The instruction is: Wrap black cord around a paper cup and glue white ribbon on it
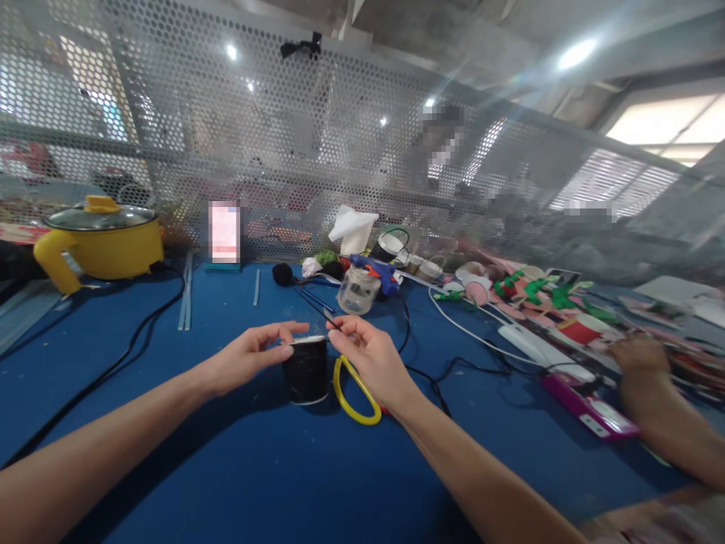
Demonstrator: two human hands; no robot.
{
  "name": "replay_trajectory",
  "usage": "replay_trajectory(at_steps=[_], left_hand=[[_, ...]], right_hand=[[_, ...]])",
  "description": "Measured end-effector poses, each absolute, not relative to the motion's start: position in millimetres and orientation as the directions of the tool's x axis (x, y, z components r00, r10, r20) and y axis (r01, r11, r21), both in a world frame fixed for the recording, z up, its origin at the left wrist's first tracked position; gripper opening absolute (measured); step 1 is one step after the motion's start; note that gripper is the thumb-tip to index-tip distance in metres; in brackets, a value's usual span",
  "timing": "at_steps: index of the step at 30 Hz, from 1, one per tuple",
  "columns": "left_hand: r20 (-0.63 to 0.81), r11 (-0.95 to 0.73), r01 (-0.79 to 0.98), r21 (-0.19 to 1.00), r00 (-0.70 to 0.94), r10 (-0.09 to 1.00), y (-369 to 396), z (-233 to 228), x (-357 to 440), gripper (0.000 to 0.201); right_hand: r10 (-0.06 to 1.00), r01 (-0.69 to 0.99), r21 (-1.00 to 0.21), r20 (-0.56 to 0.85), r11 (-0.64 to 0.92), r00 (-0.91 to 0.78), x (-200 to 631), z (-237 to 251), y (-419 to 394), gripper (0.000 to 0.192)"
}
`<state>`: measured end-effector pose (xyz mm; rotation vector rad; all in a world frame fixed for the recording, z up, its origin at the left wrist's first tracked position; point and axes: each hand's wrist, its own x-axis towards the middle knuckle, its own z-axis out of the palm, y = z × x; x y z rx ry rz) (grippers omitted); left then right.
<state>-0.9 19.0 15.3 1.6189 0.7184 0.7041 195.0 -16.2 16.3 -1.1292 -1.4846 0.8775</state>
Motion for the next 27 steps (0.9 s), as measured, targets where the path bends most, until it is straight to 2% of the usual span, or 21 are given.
replay_trajectory(at_steps=[8, 16, 23, 27], left_hand=[[0.018, -0.1, 0.087, 0.991, 0.661, 0.751, 19.0, 16.7, -0.7, 0.026], [0.025, -0.047, 0.013, 0.999, 0.696, 0.717, 18.2, 15.1, -1.6, 0.024], [0.004, -0.041, 0.037, 0.998, 0.692, 0.722, 23.1, 11.3, -2.7, 0.024], [0.011, -0.148, 0.135, 0.98, 0.699, 0.715, 26.1, 15.2, -4.8, 0.021]], right_hand=[[0.958, 0.209, -0.935, 0.283, 0.287, -0.049, 198.3, 7.0, -18.9, 0.019], [0.969, 0.138, -0.96, 0.236, 0.244, -0.071, 194.1, 6.8, -20.7, 0.016], [0.977, 0.287, -0.934, 0.199, 0.211, -0.072, 193.9, 1.7, -19.0, 0.021], [0.97, 0.302, -0.921, 0.234, 0.244, -0.071, 192.8, -0.7, -17.9, 0.019]])
